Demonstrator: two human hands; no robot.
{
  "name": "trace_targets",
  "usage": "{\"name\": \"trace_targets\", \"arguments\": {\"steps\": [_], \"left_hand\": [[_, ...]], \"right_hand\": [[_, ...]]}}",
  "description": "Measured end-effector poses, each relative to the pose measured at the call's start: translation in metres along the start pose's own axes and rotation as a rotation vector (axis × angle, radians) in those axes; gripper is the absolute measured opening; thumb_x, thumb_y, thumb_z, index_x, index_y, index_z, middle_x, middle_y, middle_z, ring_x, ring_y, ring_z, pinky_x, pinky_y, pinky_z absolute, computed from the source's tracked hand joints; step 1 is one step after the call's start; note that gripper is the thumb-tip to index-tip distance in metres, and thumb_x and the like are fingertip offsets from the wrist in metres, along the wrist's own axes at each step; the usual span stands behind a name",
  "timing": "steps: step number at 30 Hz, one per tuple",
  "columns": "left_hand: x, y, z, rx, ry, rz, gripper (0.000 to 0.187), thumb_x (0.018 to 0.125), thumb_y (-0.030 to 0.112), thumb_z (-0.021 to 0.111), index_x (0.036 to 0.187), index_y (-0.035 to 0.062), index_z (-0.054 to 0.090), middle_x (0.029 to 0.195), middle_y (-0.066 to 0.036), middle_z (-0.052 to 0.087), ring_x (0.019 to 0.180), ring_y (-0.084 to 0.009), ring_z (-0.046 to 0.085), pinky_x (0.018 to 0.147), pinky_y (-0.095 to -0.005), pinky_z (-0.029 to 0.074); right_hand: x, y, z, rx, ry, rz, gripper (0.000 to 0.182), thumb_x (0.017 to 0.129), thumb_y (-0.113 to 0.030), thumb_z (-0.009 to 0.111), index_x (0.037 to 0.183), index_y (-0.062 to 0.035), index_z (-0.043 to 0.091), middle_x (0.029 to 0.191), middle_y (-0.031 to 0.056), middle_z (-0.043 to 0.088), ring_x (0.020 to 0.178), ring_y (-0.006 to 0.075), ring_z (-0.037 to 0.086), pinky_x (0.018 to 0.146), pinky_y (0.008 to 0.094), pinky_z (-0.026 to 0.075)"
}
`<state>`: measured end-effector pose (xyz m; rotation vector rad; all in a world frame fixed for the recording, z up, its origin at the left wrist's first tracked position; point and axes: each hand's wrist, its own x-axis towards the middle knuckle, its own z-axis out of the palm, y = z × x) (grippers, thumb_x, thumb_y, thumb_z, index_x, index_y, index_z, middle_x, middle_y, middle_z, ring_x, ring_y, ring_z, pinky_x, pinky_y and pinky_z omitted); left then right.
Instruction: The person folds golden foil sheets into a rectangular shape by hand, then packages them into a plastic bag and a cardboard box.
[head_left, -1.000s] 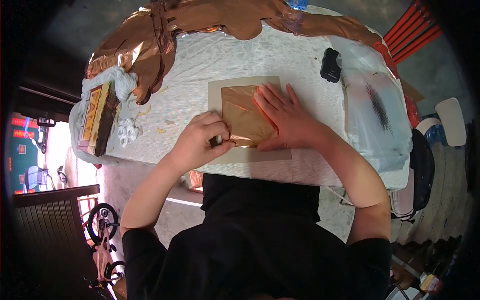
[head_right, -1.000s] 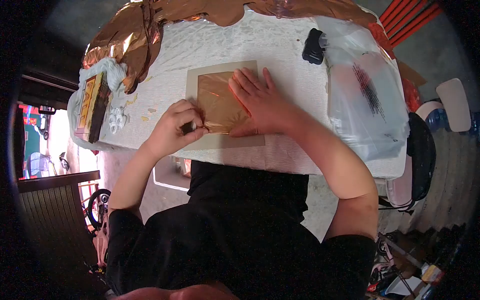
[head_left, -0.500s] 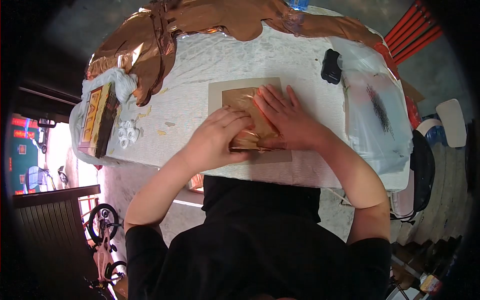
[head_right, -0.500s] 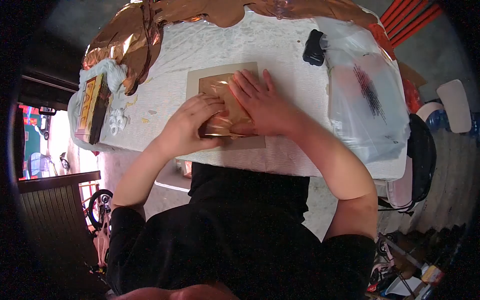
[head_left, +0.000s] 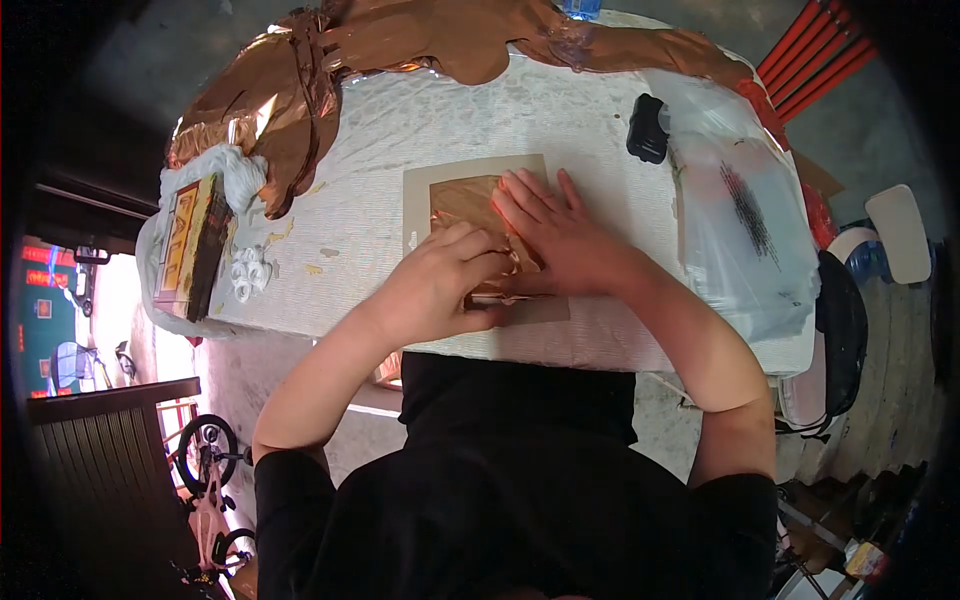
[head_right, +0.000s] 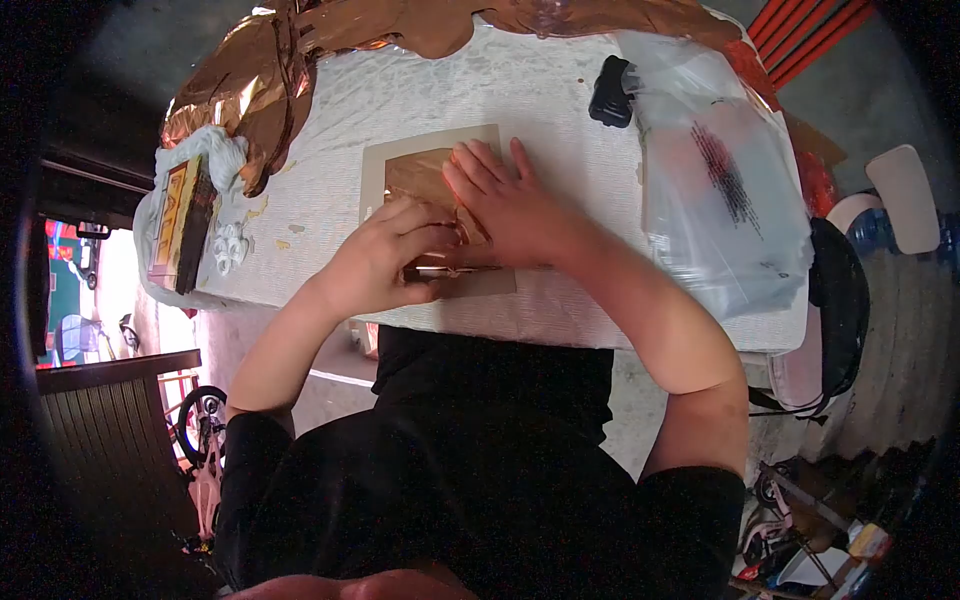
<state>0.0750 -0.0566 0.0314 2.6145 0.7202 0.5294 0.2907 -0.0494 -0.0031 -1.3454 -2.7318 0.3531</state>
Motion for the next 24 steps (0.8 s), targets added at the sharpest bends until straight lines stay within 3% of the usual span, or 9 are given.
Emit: {"name": "trace_targets", "arguments": {"steps": [5, 11, 15, 17, 24], "left_hand": [[0.002, -0.002, -0.010, -0.039, -0.144, 0.047, 0.033, 0.069, 0.010, 0.069, 0.101, 0.0040, 0.063, 0.101, -0.010, 0.059, 0.099, -0.0288, 0.054, 0.087, -0.0377, 0.048], [0.005, 0.009, -0.006, 0.203, -0.155, 0.034, 0.027, 0.071, 0.011, 0.067, 0.096, 0.0047, 0.063, 0.097, -0.010, 0.060, 0.093, -0.0299, 0.058, 0.080, -0.0397, 0.050], [0.007, 0.008, -0.005, 0.169, -0.115, 0.059, 0.026, 0.071, 0.011, 0.065, 0.096, 0.0051, 0.062, 0.095, -0.010, 0.060, 0.090, -0.0299, 0.059, 0.077, -0.0396, 0.051], [0.007, 0.006, -0.004, 0.158, -0.118, 0.069, 0.019, 0.070, 0.010, 0.064, 0.089, 0.0056, 0.062, 0.085, -0.011, 0.057, 0.087, -0.0293, 0.059, 0.075, -0.0399, 0.050], [0.009, 0.008, -0.002, 0.166, -0.081, 0.047, 0.020, 0.068, 0.007, 0.062, 0.088, 0.0049, 0.062, 0.081, -0.012, 0.058, 0.081, -0.0304, 0.060, 0.072, -0.0415, 0.051]], "right_hand": [[0.001, 0.001, 0.001, -0.003, 0.007, -0.010, 0.101, 0.080, -0.064, 0.056, 0.148, -0.0022, 0.015, 0.155, 0.0184, 0.013, 0.145, 0.0286, 0.005, 0.115, 0.0527, 0.001], [0.001, 0.003, -0.001, -0.004, -0.014, -0.020, 0.101, 0.080, -0.063, 0.057, 0.148, -0.0015, 0.014, 0.155, 0.0190, 0.011, 0.146, 0.0282, 0.005, 0.116, 0.0522, 0.001], [0.000, 0.003, -0.002, 0.016, -0.019, -0.022, 0.099, 0.081, -0.058, 0.060, 0.148, -0.0018, 0.014, 0.155, 0.0189, 0.011, 0.146, 0.0279, 0.004, 0.116, 0.0523, 0.002], [0.000, 0.001, -0.004, 0.034, -0.021, -0.020, 0.099, 0.081, -0.056, 0.061, 0.148, -0.0021, 0.014, 0.155, 0.0188, 0.011, 0.146, 0.0279, 0.004, 0.116, 0.0524, 0.002], [0.001, 0.007, -0.005, 0.097, -0.007, -0.045, 0.095, 0.081, -0.052, 0.063, 0.148, -0.0031, 0.017, 0.155, 0.0196, 0.013, 0.145, 0.0289, 0.007, 0.115, 0.0527, 0.002]]}}
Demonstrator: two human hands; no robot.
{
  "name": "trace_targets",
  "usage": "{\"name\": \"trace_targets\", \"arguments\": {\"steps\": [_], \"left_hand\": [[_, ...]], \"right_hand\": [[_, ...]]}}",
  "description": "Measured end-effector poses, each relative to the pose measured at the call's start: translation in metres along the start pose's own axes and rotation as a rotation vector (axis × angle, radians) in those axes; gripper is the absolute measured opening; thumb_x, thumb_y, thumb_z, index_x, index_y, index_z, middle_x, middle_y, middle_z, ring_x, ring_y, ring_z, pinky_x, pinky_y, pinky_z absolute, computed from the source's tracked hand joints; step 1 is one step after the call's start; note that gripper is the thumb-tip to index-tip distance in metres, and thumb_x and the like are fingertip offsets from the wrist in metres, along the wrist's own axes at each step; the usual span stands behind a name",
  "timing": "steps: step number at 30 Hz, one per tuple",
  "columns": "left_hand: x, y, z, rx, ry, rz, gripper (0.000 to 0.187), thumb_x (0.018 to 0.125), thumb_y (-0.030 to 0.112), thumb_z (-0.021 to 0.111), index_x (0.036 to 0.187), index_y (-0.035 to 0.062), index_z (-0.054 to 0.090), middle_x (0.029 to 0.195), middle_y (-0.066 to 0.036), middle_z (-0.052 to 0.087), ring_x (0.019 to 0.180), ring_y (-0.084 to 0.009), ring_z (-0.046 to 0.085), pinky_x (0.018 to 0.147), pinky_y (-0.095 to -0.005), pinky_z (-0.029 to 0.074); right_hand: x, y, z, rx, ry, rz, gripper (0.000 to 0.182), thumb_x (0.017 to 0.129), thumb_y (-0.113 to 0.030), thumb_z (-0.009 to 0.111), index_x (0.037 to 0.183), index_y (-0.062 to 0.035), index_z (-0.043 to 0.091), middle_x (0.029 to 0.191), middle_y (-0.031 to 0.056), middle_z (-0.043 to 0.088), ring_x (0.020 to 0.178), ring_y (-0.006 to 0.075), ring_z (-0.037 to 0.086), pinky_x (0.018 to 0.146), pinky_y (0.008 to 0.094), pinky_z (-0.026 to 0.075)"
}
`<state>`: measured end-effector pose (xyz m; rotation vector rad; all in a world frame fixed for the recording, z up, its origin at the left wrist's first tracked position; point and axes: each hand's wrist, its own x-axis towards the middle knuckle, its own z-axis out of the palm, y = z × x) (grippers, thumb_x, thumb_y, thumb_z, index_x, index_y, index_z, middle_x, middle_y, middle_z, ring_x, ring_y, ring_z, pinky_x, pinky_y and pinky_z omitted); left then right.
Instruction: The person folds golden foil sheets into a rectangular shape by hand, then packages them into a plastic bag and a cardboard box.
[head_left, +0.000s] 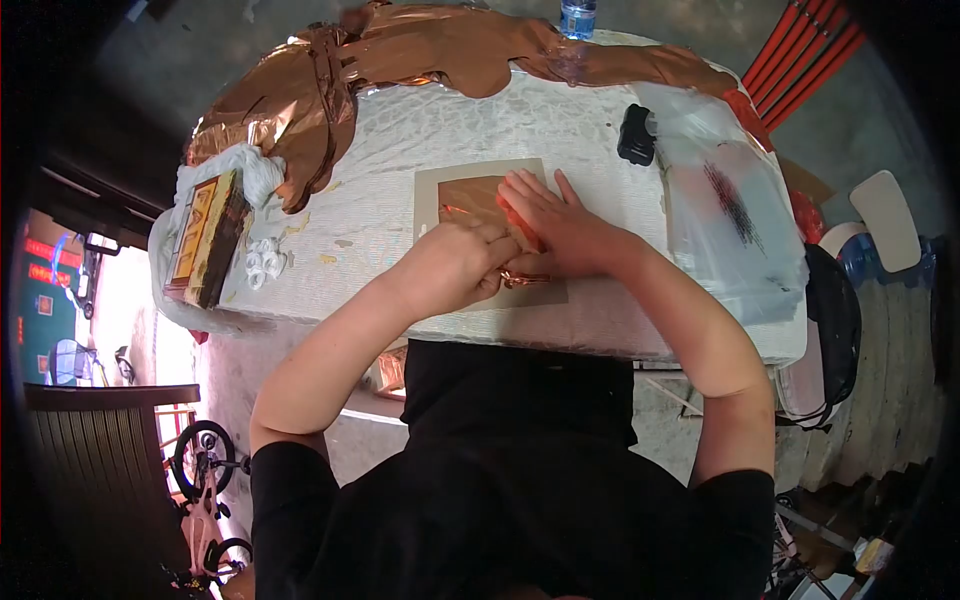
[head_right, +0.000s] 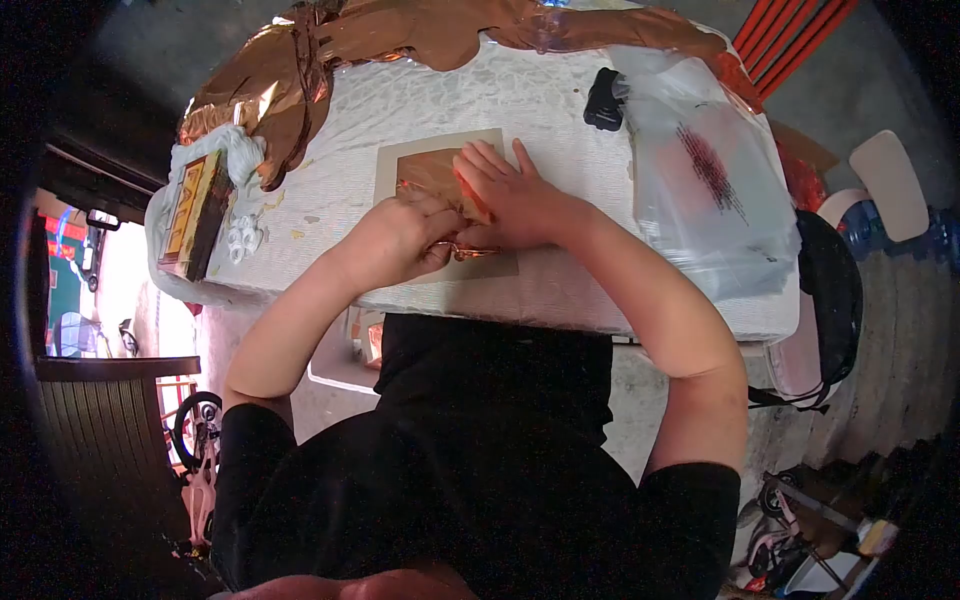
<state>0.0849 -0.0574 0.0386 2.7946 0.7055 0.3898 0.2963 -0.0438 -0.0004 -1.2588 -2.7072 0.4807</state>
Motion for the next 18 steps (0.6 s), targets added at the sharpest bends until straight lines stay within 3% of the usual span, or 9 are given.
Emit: {"name": "trace_targets", "arguments": {"steps": [5, 7, 8, 10, 11, 13, 18], "left_hand": [[-0.001, -0.002, 0.000, -0.016, 0.027, 0.025, 0.022, 0.068, 0.006, 0.063, 0.089, 0.0035, 0.061, 0.079, -0.013, 0.059, 0.081, -0.0320, 0.060, 0.072, -0.0417, 0.050], [-0.003, -0.007, 0.003, -0.038, 0.026, 0.023, 0.021, 0.067, 0.006, 0.064, 0.088, 0.0030, 0.060, 0.079, -0.013, 0.059, 0.081, -0.0323, 0.060, 0.072, -0.0419, 0.049], [-0.004, -0.008, 0.003, -0.061, 0.022, 0.022, 0.021, 0.067, 0.006, 0.064, 0.087, 0.0026, 0.060, 0.080, -0.013, 0.059, 0.081, -0.0327, 0.060, 0.073, -0.0422, 0.049], [-0.003, -0.006, 0.000, -0.053, 0.025, 0.022, 0.017, 0.067, 0.005, 0.063, 0.084, 0.0028, 0.060, 0.081, -0.013, 0.060, 0.082, -0.0317, 0.061, 0.073, -0.0413, 0.050], [-0.003, -0.005, -0.001, -0.046, 0.024, 0.023, 0.013, 0.068, 0.005, 0.061, 0.081, 0.0030, 0.059, 0.082, -0.012, 0.061, 0.083, -0.0308, 0.061, 0.073, -0.0404, 0.051], [-0.004, -0.006, 0.000, -0.056, 0.020, 0.031, 0.012, 0.068, 0.006, 0.063, 0.079, 0.0027, 0.060, 0.083, -0.012, 0.061, 0.084, -0.0306, 0.061, 0.073, -0.0400, 0.051], [-0.005, -0.008, 0.002, -0.063, 0.000, 0.000, 0.012, 0.068, 0.008, 0.067, 0.077, 0.0028, 0.061, 0.083, -0.011, 0.061, 0.083, -0.0301, 0.061, 0.073, -0.0391, 0.051]], "right_hand": [[-0.006, 0.003, 0.003, 0.067, 0.087, -0.016, 0.085, 0.078, -0.049, 0.068, 0.141, -0.0051, 0.030, 0.152, 0.0185, 0.024, 0.144, 0.0288, 0.016, 0.115, 0.0526, 0.002], [-0.011, -0.003, 0.000, 0.031, 0.282, -0.112, 0.064, 0.074, -0.043, 0.072, 0.122, -0.0072, 0.049, 0.132, 0.0150, 0.050, 0.131, 0.0285, 0.040, 0.114, 0.0540, 0.012], [-0.014, -0.006, -0.003, 0.030, 0.282, -0.113, 0.064, 0.074, -0.043, 0.072, 0.122, -0.0072, 0.049, 0.132, 0.0150, 0.050, 0.131, 0.0285, 0.040, 0.114, 0.0540, 0.012], [-0.019, -0.024, -0.027, 0.097, 0.051, -0.045, 0.042, 0.069, -0.035, 0.075, 0.097, -0.0080, 0.058, 0.100, 0.0087, 0.059, 0.106, 0.0260, 0.055, 0.109, 0.0524, 0.025], [-0.020, -0.027, -0.022, 0.096, 0.050, -0.044, 0.042, 0.069, -0.035, 0.075, 0.097, -0.0080, 0.058, 0.100, 0.0087, 0.059, 0.106, 0.0260, 0.055, 0.109, 0.0524, 0.025], [-0.021, -0.030, -0.010, -0.001, 0.238, -0.184, 0.029, 0.065, -0.026, 0.074, 0.083, -0.0086, 0.059, 0.084, 0.0070, 0.055, 0.090, 0.0255, 0.056, 0.103, 0.0475, 0.034], [-0.021, -0.037, 0.000, -0.034, 0.352, -0.197, 0.020, 0.066, -0.020, 0.072, 0.079, -0.0092, 0.061, 0.085, 0.0076, 0.056, 0.089, 0.0259, 0.057, 0.099, 0.0433, 0.039]]}}
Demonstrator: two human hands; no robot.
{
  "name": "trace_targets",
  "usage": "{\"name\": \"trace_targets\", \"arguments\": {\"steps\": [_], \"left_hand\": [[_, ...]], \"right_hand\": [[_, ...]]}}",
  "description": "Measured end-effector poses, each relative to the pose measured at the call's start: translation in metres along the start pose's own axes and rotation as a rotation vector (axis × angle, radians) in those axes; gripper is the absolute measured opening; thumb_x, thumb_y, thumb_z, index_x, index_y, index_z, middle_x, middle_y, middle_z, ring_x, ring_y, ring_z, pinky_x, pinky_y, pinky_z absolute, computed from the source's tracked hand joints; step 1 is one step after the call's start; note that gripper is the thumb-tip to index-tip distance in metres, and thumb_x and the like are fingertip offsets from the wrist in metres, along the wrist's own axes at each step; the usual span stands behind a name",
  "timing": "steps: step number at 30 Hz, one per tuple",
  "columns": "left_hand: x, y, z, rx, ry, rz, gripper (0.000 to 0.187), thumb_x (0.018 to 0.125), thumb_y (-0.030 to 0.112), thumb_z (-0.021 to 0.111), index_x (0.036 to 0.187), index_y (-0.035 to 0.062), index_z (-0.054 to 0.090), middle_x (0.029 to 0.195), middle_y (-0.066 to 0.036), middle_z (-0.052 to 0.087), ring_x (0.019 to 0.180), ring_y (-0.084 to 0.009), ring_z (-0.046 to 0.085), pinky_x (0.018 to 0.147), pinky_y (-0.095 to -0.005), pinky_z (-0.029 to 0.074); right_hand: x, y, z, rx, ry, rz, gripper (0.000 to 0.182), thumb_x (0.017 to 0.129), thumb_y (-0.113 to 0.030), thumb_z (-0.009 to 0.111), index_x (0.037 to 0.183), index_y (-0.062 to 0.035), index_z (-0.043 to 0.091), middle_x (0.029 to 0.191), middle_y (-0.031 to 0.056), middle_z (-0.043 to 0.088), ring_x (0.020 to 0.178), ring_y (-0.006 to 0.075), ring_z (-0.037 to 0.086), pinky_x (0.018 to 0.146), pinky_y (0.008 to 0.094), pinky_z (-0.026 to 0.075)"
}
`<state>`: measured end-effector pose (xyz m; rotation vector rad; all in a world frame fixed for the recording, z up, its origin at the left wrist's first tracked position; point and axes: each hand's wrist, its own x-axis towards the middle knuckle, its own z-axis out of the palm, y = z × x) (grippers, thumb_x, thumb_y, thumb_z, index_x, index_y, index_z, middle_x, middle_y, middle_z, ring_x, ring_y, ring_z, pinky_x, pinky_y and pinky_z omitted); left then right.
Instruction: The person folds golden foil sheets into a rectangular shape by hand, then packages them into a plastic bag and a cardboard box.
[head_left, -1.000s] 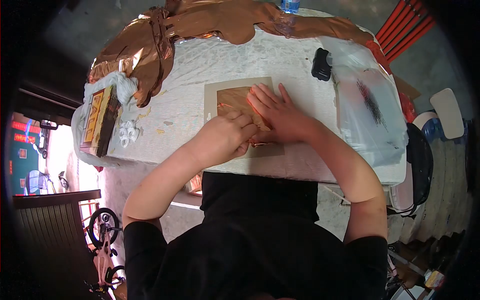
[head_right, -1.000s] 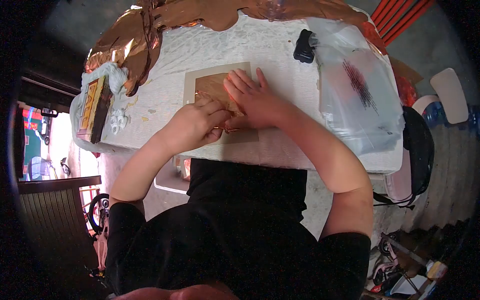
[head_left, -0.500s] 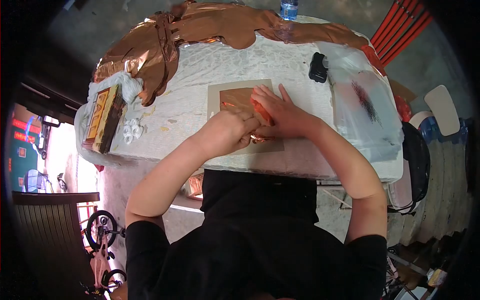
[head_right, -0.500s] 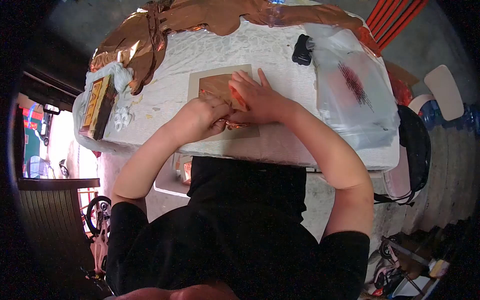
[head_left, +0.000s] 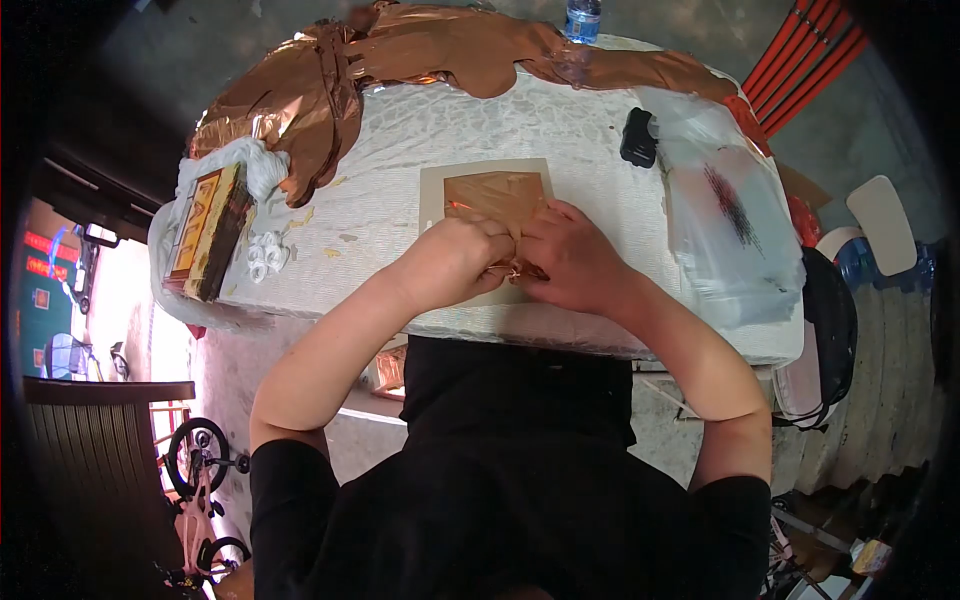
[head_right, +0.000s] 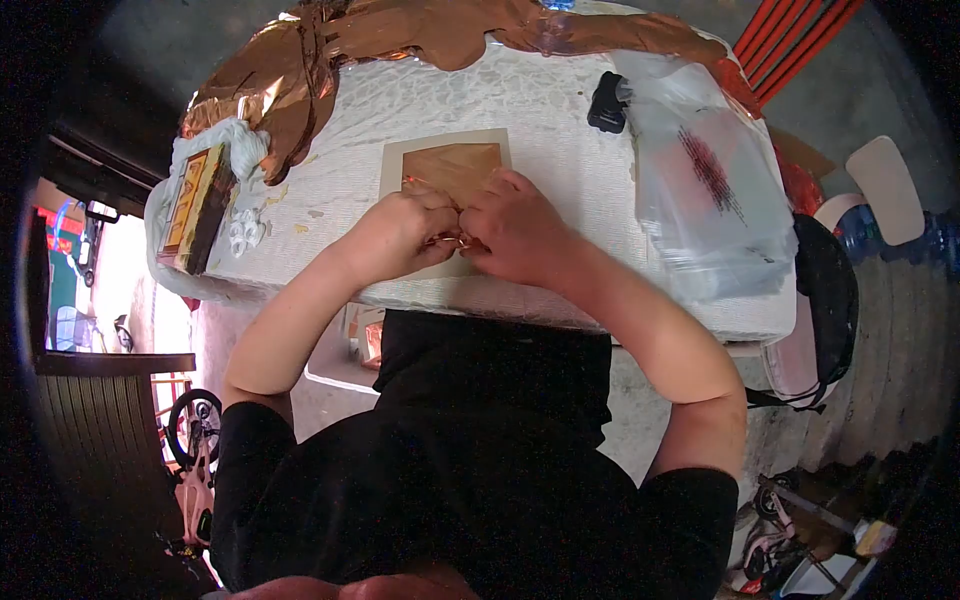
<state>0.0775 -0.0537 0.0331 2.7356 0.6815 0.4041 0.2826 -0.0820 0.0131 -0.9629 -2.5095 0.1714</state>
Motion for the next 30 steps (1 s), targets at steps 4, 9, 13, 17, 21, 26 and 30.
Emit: {"name": "trace_targets", "arguments": {"steps": [4, 9, 13, 17, 21, 26, 30], "left_hand": [[0.000, -0.001, 0.002, -0.021, 0.032, 0.015, 0.012, 0.068, 0.008, 0.067, 0.077, 0.0024, 0.061, 0.081, -0.012, 0.060, 0.081, -0.0313, 0.060, 0.071, -0.0404, 0.050], [-0.001, -0.002, 0.003, -0.009, 0.043, 0.027, 0.011, 0.068, 0.011, 0.068, 0.075, 0.0034, 0.062, 0.082, -0.011, 0.061, 0.081, -0.0291, 0.061, 0.071, -0.0394, 0.052], [-0.001, -0.003, 0.003, -0.012, 0.022, 0.029, 0.013, 0.068, 0.013, 0.069, 0.074, 0.0035, 0.062, 0.081, -0.011, 0.061, 0.079, -0.0292, 0.061, 0.070, -0.0396, 0.052], [0.000, 0.001, 0.001, 0.019, 0.001, 0.015, 0.012, 0.069, 0.013, 0.068, 0.073, 0.0034, 0.062, 0.081, -0.011, 0.060, 0.079, -0.0291, 0.061, 0.069, -0.0395, 0.052], [-0.001, 0.000, 0.005, 0.038, 0.014, -0.006, 0.012, 0.072, 0.011, 0.067, 0.079, 0.0025, 0.063, 0.083, -0.012, 0.060, 0.078, -0.0321, 0.061, 0.070, -0.0404, 0.051], [-0.001, -0.001, 0.004, 0.013, 0.041, 0.027, 0.011, 0.075, 0.010, 0.066, 0.082, 0.0023, 0.065, 0.084, -0.012, 0.061, 0.079, -0.0318, 0.061, 0.070, -0.0407, 0.051], [0.001, -0.003, 0.004, -0.030, 0.049, 0.035, 0.011, 0.075, 0.010, 0.067, 0.082, 0.0018, 0.065, 0.084, -0.013, 0.062, 0.080, -0.0320, 0.061, 0.070, -0.0408, 0.051]], "right_hand": [[-0.001, -0.004, 0.002, -0.008, 0.019, 0.028, 0.018, 0.065, -0.017, 0.072, 0.077, -0.0084, 0.062, 0.082, 0.0075, 0.057, 0.088, 0.0261, 0.057, 0.095, 0.0421, 0.041], [-0.003, -0.013, 0.005, -0.175, 0.022, -0.073, 0.019, 0.064, -0.015, 0.072, 0.076, -0.0065, 0.061, 0.080, 0.0077, 0.057, 0.085, 0.0262, 0.058, 0.089, 0.0389, 0.044], [-0.003, -0.011, 0.008, -0.189, 0.017, -0.078, 0.017, 0.063, -0.013, 0.071, 0.073, -0.0062, 0.059, 0.079, 0.0077, 0.057, 0.083, 0.0258, 0.058, 0.081, 0.0381, 0.047], [-0.001, -0.006, 0.005, -0.143, 0.015, -0.053, 0.016, 0.064, -0.012, 0.070, 0.072, -0.0061, 0.058, 0.080, 0.0085, 0.058, 0.082, 0.0269, 0.058, 0.078, 0.0391, 0.048], [-0.003, 0.003, 0.006, 0.012, 0.121, -0.042, 0.015, 0.064, -0.011, 0.069, 0.072, -0.0061, 0.057, 0.080, 0.0086, 0.057, 0.080, 0.0287, 0.057, 0.076, 0.0403, 0.048], [-0.014, -0.006, -0.014, 0.102, 0.215, -0.046, 0.013, 0.066, -0.011, 0.068, 0.074, -0.0075, 0.058, 0.078, 0.0062, 0.056, 0.076, 0.0271, 0.056, 0.074, 0.0394, 0.048], [-0.016, -0.008, -0.012, -0.144, 0.123, -0.247, 0.005, 0.073, -0.011, 0.064, 0.077, -0.0098, 0.062, 0.077, 0.0036, 0.056, 0.074, 0.0207, 0.056, 0.071, 0.0348, 0.046]]}}
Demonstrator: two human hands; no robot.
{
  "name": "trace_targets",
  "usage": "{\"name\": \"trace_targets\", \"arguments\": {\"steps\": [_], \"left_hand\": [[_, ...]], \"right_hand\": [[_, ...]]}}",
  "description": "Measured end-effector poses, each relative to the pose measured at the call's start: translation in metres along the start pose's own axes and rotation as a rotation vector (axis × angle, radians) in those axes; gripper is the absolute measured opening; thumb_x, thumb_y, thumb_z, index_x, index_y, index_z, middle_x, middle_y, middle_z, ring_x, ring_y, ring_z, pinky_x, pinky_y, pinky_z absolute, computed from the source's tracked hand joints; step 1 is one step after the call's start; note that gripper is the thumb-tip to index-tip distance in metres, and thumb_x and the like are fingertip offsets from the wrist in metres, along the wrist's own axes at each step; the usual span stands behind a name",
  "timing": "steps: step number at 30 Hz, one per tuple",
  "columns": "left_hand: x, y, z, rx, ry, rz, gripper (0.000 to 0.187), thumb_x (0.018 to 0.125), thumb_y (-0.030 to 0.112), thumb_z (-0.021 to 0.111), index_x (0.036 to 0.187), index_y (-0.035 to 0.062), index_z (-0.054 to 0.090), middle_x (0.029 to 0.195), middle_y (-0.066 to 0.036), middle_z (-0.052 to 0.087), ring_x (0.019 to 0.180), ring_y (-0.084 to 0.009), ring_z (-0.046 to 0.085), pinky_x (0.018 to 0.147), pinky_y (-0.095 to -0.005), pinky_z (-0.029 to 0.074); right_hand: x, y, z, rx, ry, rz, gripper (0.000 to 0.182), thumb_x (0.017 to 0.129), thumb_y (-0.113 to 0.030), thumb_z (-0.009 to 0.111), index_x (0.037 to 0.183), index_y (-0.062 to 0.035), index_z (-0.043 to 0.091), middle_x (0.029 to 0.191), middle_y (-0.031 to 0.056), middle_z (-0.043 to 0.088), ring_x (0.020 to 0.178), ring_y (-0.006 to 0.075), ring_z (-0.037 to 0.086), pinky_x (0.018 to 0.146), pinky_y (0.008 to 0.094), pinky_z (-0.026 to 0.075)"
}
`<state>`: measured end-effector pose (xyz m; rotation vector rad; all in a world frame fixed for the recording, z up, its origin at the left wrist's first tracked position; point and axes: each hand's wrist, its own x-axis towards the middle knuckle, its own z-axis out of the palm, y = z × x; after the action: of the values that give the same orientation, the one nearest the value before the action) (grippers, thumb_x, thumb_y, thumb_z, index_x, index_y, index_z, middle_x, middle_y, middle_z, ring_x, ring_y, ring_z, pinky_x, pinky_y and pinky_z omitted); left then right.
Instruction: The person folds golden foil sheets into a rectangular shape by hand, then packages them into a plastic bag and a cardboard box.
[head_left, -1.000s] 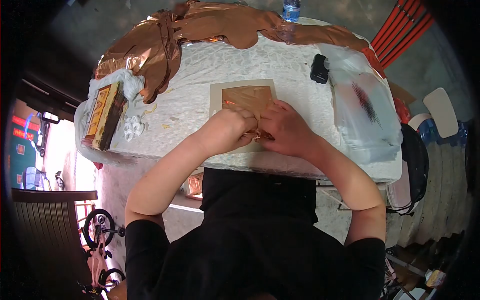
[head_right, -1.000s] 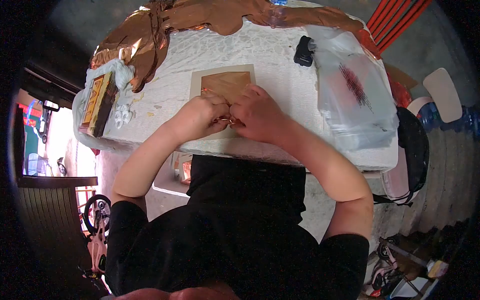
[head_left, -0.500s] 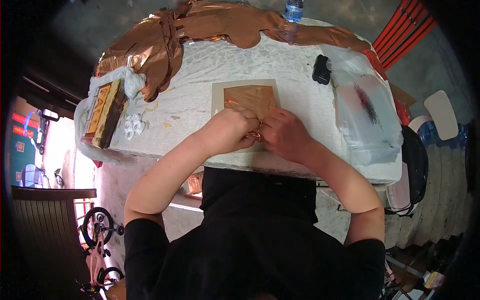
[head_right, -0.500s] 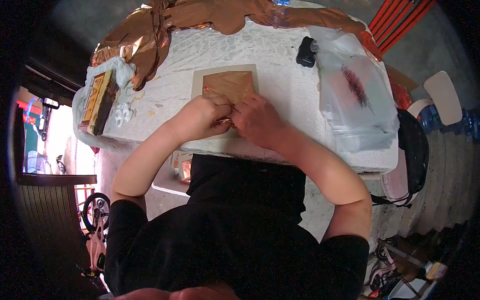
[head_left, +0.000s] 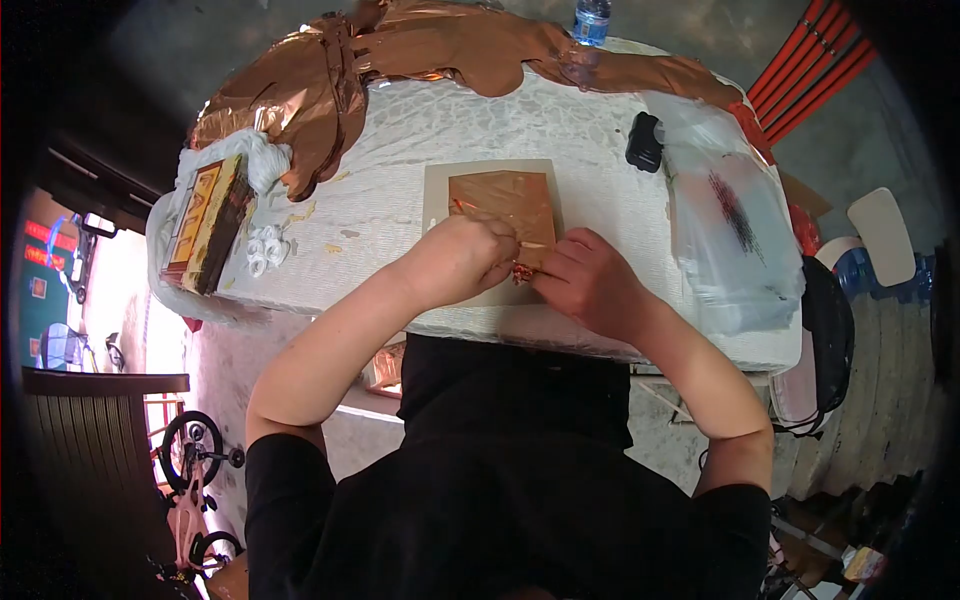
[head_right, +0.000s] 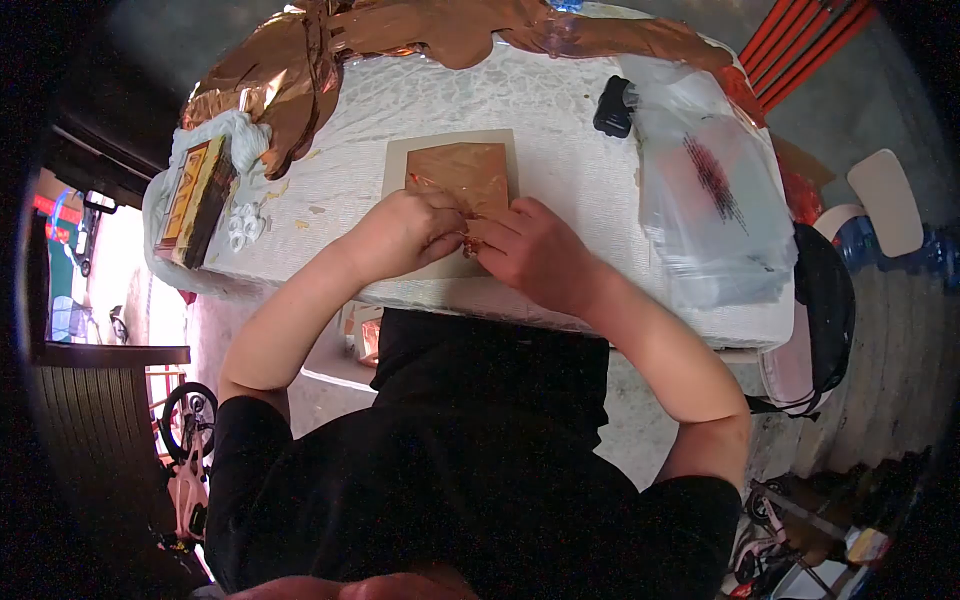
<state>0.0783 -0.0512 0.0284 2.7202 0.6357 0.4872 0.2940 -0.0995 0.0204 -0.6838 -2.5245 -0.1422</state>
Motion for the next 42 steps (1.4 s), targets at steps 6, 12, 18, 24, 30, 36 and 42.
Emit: {"name": "trace_targets", "arguments": {"steps": [6, 12, 18, 24, 30, 36, 42], "left_hand": [[0.000, 0.002, -0.004, -0.005, -0.026, -0.032, 0.010, 0.075, 0.009, 0.066, 0.082, 0.0015, 0.065, 0.082, -0.013, 0.062, 0.079, -0.0322, 0.062, 0.070, -0.0406, 0.051], [0.000, -0.001, -0.003, -0.017, -0.059, -0.041, 0.011, 0.075, 0.009, 0.066, 0.083, 0.0020, 0.065, 0.082, -0.013, 0.063, 0.079, -0.0326, 0.062, 0.070, -0.0412, 0.051], [0.000, 0.001, -0.004, -0.021, -0.025, -0.030, 0.010, 0.074, 0.008, 0.066, 0.082, 0.0016, 0.067, 0.082, -0.013, 0.063, 0.079, -0.0325, 0.062, 0.070, -0.0409, 0.051], [0.000, 0.000, -0.003, -0.015, -0.063, -0.047, 0.011, 0.074, 0.008, 0.067, 0.083, 0.0017, 0.067, 0.084, -0.013, 0.064, 0.079, -0.0322, 0.063, 0.072, -0.0401, 0.052], [0.000, 0.000, -0.003, -0.012, -0.038, -0.046, 0.012, 0.072, 0.008, 0.067, 0.082, 0.0011, 0.067, 0.083, -0.013, 0.064, 0.079, -0.0320, 0.063, 0.071, -0.0400, 0.052], [0.000, -0.001, -0.003, -0.020, -0.042, -0.025, 0.013, 0.071, 0.008, 0.068, 0.082, 0.0011, 0.067, 0.083, -0.013, 0.063, 0.079, -0.0315, 0.063, 0.072, -0.0398, 0.052], [0.001, 0.002, -0.006, 0.009, -0.069, -0.027, 0.015, 0.070, 0.010, 0.069, 0.082, 0.0018, 0.066, 0.083, -0.013, 0.062, 0.080, -0.0309, 0.062, 0.075, -0.0398, 0.051]], "right_hand": [[0.012, -0.002, 0.001, -0.113, -0.058, -0.009, 0.005, 0.076, -0.014, 0.062, 0.072, -0.0110, 0.061, 0.068, 0.0015, 0.058, 0.067, 0.0180, 0.059, 0.066, 0.0316, 0.046], [0.014, -0.004, 0.011, -0.153, -0.117, 0.009, 0.009, 0.077, -0.014, 0.062, 0.068, -0.0109, 0.059, 0.067, 0.0043, 0.061, 0.065, 0.0206, 0.061, 0.063, 0.0331, 0.047], [0.011, -0.002, 0.012, -0.076, -0.178, 0.119, 0.013, 0.074, -0.015, 0.063, 0.064, -0.0113, 0.056, 0.061, 0.0058, 0.059, 0.059, 0.0222, 0.060, 0.061, 0.0340, 0.047], [0.015, -0.003, 0.012, -0.075, -0.268, 0.074, 0.011, 0.071, -0.013, 0.061, 0.062, -0.0116, 0.055, 0.057, 0.0064, 0.057, 0.057, 0.0231, 0.060, 0.058, 0.0343, 0.047], [0.011, -0.003, 0.023, -0.109, -0.183, 0.063, 0.005, 0.070, -0.012, 0.058, 0.067, -0.0098, 0.056, 0.063, 0.0071, 0.059, 0.061, 0.0237, 0.062, 0.058, 0.0347, 0.048], [0.007, -0.005, 0.027, -0.068, -0.036, 0.098, 0.008, 0.067, -0.010, 0.064, 0.071, -0.0091, 0.057, 0.065, 0.0059, 0.059, 0.062, 0.0236, 0.062, 0.059, 0.0343, 0.049], [0.007, -0.004, 0.028, -0.058, 0.021, 0.102, 0.014, 0.066, -0.010, 0.068, 0.075, -0.0083, 0.056, 0.066, 0.0053, 0.060, 0.062, 0.0244, 0.062, 0.058, 0.0349, 0.049]]}}
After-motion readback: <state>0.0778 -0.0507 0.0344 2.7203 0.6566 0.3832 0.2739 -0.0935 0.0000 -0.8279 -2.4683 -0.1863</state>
